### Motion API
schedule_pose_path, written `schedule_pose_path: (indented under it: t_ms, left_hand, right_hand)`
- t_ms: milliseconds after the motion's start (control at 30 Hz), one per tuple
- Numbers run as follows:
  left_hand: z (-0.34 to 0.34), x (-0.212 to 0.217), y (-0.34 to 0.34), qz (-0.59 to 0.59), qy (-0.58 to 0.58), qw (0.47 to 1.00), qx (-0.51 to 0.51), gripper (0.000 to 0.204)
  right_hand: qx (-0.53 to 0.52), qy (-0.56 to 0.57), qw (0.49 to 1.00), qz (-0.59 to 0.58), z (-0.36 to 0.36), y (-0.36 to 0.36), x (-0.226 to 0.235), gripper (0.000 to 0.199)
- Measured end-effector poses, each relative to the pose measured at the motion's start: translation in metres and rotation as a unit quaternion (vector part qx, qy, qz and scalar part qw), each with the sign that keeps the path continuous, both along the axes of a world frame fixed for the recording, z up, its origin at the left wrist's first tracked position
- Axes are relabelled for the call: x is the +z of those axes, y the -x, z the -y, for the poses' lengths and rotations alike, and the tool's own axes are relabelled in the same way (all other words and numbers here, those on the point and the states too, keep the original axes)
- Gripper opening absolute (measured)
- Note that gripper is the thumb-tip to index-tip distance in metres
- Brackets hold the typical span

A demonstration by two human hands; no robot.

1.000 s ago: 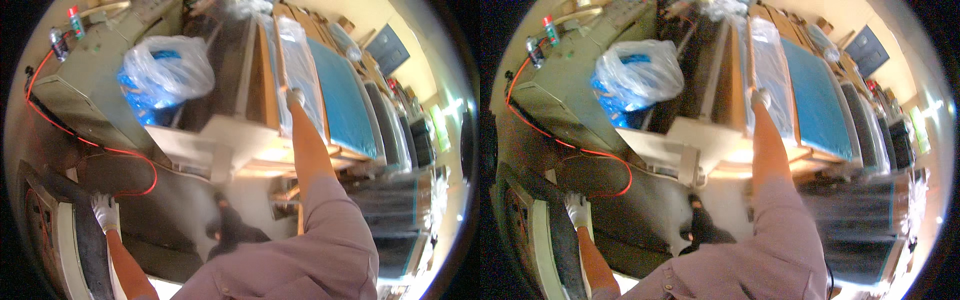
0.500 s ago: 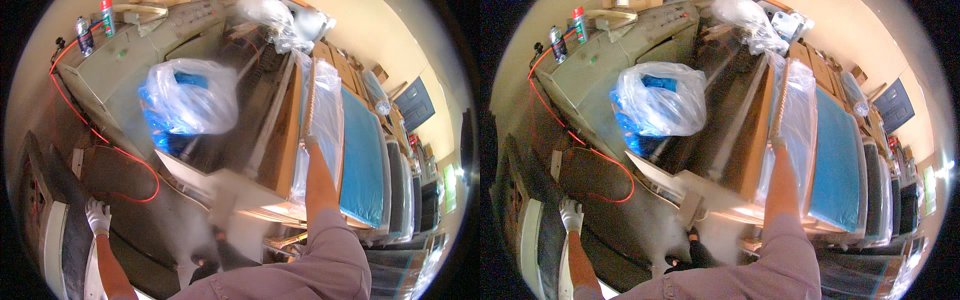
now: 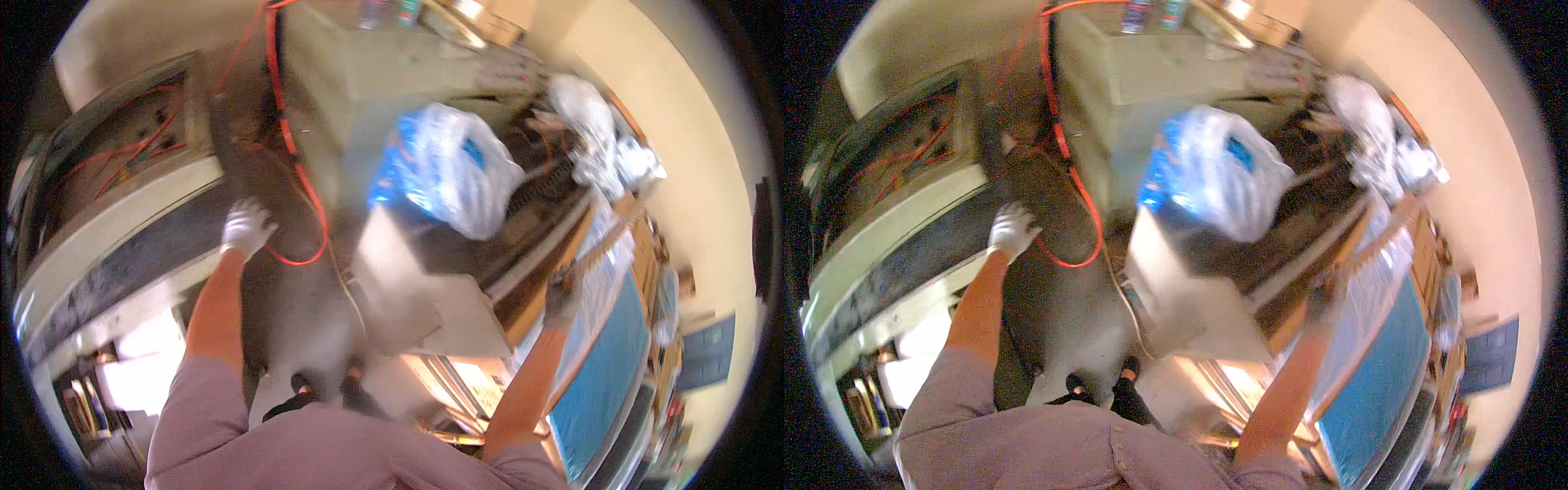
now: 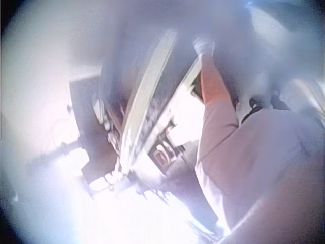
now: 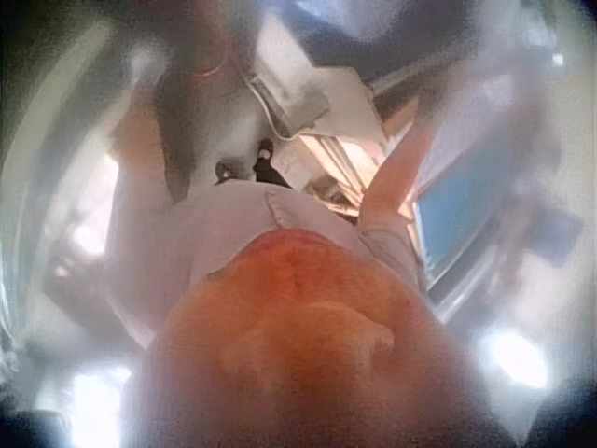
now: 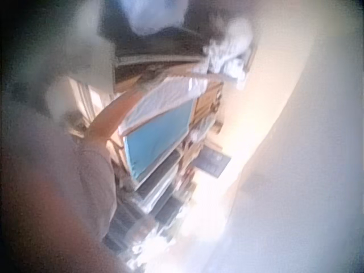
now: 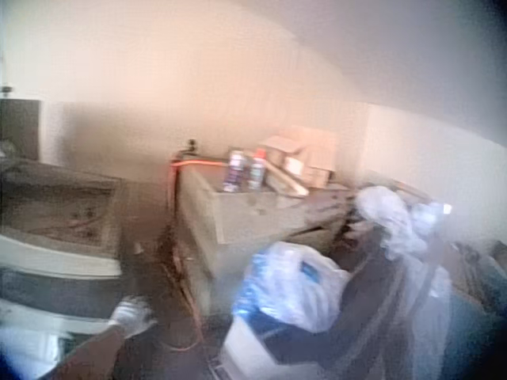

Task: The person picks up a long metal bar and moves to a workbench. They then use a sanding block to sand the edges of the metal bar repeatedly.

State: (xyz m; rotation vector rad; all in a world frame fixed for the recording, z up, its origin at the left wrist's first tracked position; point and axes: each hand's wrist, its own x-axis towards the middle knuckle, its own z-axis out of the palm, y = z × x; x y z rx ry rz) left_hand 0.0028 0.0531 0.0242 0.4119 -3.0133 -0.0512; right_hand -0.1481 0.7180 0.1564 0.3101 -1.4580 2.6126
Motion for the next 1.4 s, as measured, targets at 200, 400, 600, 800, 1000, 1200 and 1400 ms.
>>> schedule_pose_path:
  t_ms: [200, 400, 600, 800, 1000, 1200, 1400]
  left_hand:
    - [-0.007, -0.009, -0.034, -0.039, -0.036, 0.999, 0.006, 0.064]
    - [-0.044, -0.025, -0.109, -0.104, -0.150, 0.983, -0.026, 0.066]
    - [-0.078, -0.022, -0.226, -0.088, -0.245, 0.965, -0.042, 0.059]
    - [-0.089, -0.050, -0.312, -0.025, -0.341, 0.937, 0.075, 0.051]
    - [-0.093, -0.050, -0.319, -0.030, -0.383, 0.912, 0.147, 0.038]
    - [-0.090, -0.047, -0.298, -0.013, -0.427, 0.882, 0.201, 0.037]
    - [-0.078, -0.051, -0.279, -0.022, -0.410, 0.883, 0.227, 0.036]
  right_hand:
    - [-0.066, -0.064, 0.996, -0.004, 0.161, -0.085, 0.025, 0.042]
    - [-0.094, -0.235, 0.967, -0.033, 0.248, -0.106, 0.080, 0.035]
    - [-0.123, -0.429, 0.867, -0.224, 0.312, -0.110, 0.078, 0.025]
    - [0.055, -0.527, 0.842, -0.106, 0.373, -0.075, 0.055, 0.032]
    - [0.099, -0.695, 0.670, -0.242, 0.457, -0.016, -0.047, 0.026]
    - [0.119, -0.767, 0.597, -0.202, 0.535, 0.030, -0.135, 0.027]
    - [0.154, -0.448, 0.872, -0.124, 0.591, 0.075, -0.150, 0.034]
